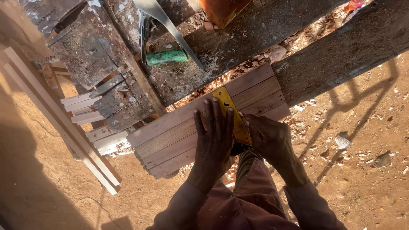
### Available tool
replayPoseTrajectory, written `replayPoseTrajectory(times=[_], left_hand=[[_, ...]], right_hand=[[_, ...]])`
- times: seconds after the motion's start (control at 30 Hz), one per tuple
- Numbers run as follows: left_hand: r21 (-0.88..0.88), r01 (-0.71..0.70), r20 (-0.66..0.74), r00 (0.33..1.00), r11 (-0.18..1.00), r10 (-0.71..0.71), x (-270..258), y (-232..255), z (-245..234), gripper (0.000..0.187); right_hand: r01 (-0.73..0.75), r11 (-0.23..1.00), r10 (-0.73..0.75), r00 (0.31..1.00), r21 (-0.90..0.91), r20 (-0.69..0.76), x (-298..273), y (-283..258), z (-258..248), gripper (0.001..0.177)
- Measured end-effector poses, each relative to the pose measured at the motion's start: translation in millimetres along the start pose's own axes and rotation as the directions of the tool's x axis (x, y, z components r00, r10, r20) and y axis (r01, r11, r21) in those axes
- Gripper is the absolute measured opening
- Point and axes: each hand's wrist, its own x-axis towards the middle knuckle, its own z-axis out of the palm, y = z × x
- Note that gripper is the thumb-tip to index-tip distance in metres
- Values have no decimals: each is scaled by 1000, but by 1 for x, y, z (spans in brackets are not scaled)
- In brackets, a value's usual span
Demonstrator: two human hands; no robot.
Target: Measuring wooden planks and marking a cut line using a try square and pencil
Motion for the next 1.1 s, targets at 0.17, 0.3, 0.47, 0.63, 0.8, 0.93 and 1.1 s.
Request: replayPoseTrajectory(times=[0.17, 0.3, 0.47, 0.63, 0.8, 0.93, 1.1], left_hand=[[4, -17, 34, 999, 1000, 17, -3, 0, 9, 76], [-8, -17, 33, 999, 1000, 17, -10, 3, 37, 76], [2, -21, 39, 999, 1000, 21, -3, 0, 15, 76], [20, -28, 38, 999, 999, 28, -9, 0, 37, 75], [-4, -32, 48, 998, 999, 32, -4, -2, 22, 74], [33, -28, 67, 997, 999, 26, -7, 0, 30, 76], [23, -30, 80, 996, 999, 28, -6, -1, 31, 76]], right_hand=[[17, 998, -10, 994, -66, 110, -3, -20, -20, 12], [-72, 996, 81, 981, -58, 174, -16, -19, -39, 15], [6, 999, -4, 999, -49, 45, 0, -9, -19, 14], [74, 993, -67, 995, -90, 78, -14, -12, -17, 13], [72, 987, -64, 996, -141, 65, -25, -18, -25, 20], [99, 992, -91, 991, -78, 100, -20, -10, -23, 12], [38, 992, -9, 971, -119, 237, -24, -18, -40, 14]])
